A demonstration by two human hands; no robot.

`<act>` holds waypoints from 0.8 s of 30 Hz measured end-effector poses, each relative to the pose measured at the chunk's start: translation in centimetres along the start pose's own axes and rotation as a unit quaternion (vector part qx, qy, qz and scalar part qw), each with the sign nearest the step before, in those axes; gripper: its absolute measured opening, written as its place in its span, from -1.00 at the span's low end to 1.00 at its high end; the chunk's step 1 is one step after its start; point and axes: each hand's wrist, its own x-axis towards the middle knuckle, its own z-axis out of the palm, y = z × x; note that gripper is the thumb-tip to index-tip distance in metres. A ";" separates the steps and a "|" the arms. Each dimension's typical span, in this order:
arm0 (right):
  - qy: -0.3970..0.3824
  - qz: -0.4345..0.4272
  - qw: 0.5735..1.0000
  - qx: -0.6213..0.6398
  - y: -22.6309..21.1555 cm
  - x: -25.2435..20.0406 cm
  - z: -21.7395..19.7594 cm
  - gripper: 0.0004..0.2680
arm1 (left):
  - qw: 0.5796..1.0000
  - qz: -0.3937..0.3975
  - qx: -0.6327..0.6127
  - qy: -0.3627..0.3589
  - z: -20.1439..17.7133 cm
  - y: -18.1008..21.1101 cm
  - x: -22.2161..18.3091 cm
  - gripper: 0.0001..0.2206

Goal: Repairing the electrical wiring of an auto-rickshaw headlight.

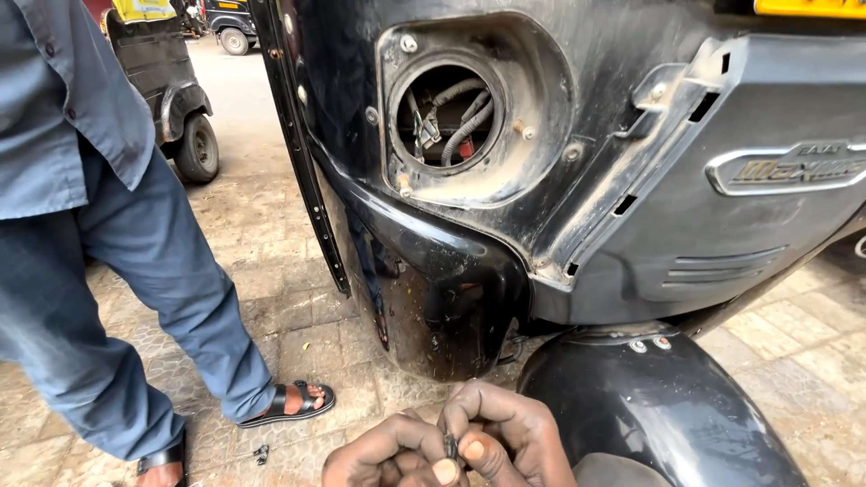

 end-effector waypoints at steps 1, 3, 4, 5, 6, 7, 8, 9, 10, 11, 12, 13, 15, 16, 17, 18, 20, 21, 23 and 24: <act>-0.016 0.032 0.997 0.071 0.5 -0.1 -0.2 -0.79 | 0.997 -0.036 -0.055 -0.043 -0.5 -0.3 0.3 -0.94; -0.007 0.075 0.993 0.089 0.8 0.5 -0.2 -0.81 | 0.994 -0.078 -0.078 0.015 0.8 1.7 0.6 -0.92; 0.005 0.119 0.987 0.106 1.0 0.8 -0.4 -0.84 | 0.985 -0.124 -0.102 0.070 1.5 2.6 0.9 -0.90; 0.002 0.119 0.988 0.103 1.4 0.7 -0.3 -0.84 | 0.985 -0.120 -0.104 0.071 1.0 1.7 0.6 -0.90; 0.034 0.118 0.991 0.059 1.8 0.6 -0.4 -0.85 | 0.990 -0.100 0.022 0.098 0.5 0.8 0.5 -0.87; 0.066 0.116 0.991 0.014 2.3 0.5 -0.4 -0.87 | 0.978 -0.080 0.147 0.126 0.0 -0.2 0.3 -0.81; 0.060 0.116 0.991 0.012 2.2 0.6 -0.2 -0.87 | 0.978 -0.076 0.144 0.130 0.4 0.6 0.2 -0.81; 0.089 0.120 0.989 0.008 2.1 0.7 0.0 -0.88 | 0.967 0.009 0.214 0.140 0.9 1.4 0.2 -0.87; 0.118 0.126 0.985 0.006 2.2 0.6 0.4 -0.89 | 0.943 0.090 0.283 0.151 1.2 2.1 -0.2 -0.90; 0.111 0.129 0.985 0.007 2.2 0.6 0.4 -0.89 | 0.942 0.090 0.283 0.158 1.6 2.4 -0.3 -0.90; 0.121 0.089 0.989 -0.018 2.2 0.6 0.5 -0.90 | 0.929 0.137 0.302 0.164 1.9 2.7 -0.4 -0.91; 0.130 0.049 0.989 -0.042 2.3 0.6 0.4 -0.91 | 0.914 0.184 0.321 0.168 2.3 3.0 -0.5 -0.90; 0.140 0.058 0.986 -0.073 2.9 0.4 0.2 -0.90 | 0.927 0.140 0.314 0.153 2.0 4.3 -0.7 -0.85; 0.157 0.066 0.980 -0.108 3.1 0.0 0.0 -0.90 | 0.939 0.097 0.304 0.130 2.0 4.9 -0.8 -0.79; 0.158 0.068 0.979 -0.107 3.1 -0.3 0.4 -0.90 | 0.939 0.094 0.304 0.129 1.5 4.0 -1.3 -0.79; 0.120 0.025 0.988 -0.090 3.0 -0.2 0.6 -0.89 | 0.946 0.082 0.290 0.119 0.9 3.2 -1.2 -0.85; 0.089 -0.023 0.993 -0.079 2.9 0.1 0.3 -0.88 | 0.954 0.073 0.274 0.098 -0.1 1.5 -0.5 -0.89; 0.062 -0.037 0.992 -0.102 3.0 0.2 0.0 -0.88 | 0.939 0.131 0.307 0.078 -0.7 0.5 0.0 -0.90; 0.041 -0.051 0.990 -0.126 2.9 0.1 -0.3 -0.87 | 0.921 0.190 0.337 0.050 -0.9 -0.5 0.6 -0.91; 0.067 0.003 0.992 -0.107 2.8 0.1 -0.4 -0.88 | 0.932 0.136 0.333 0.053 -0.6 -0.4 0.9 -0.90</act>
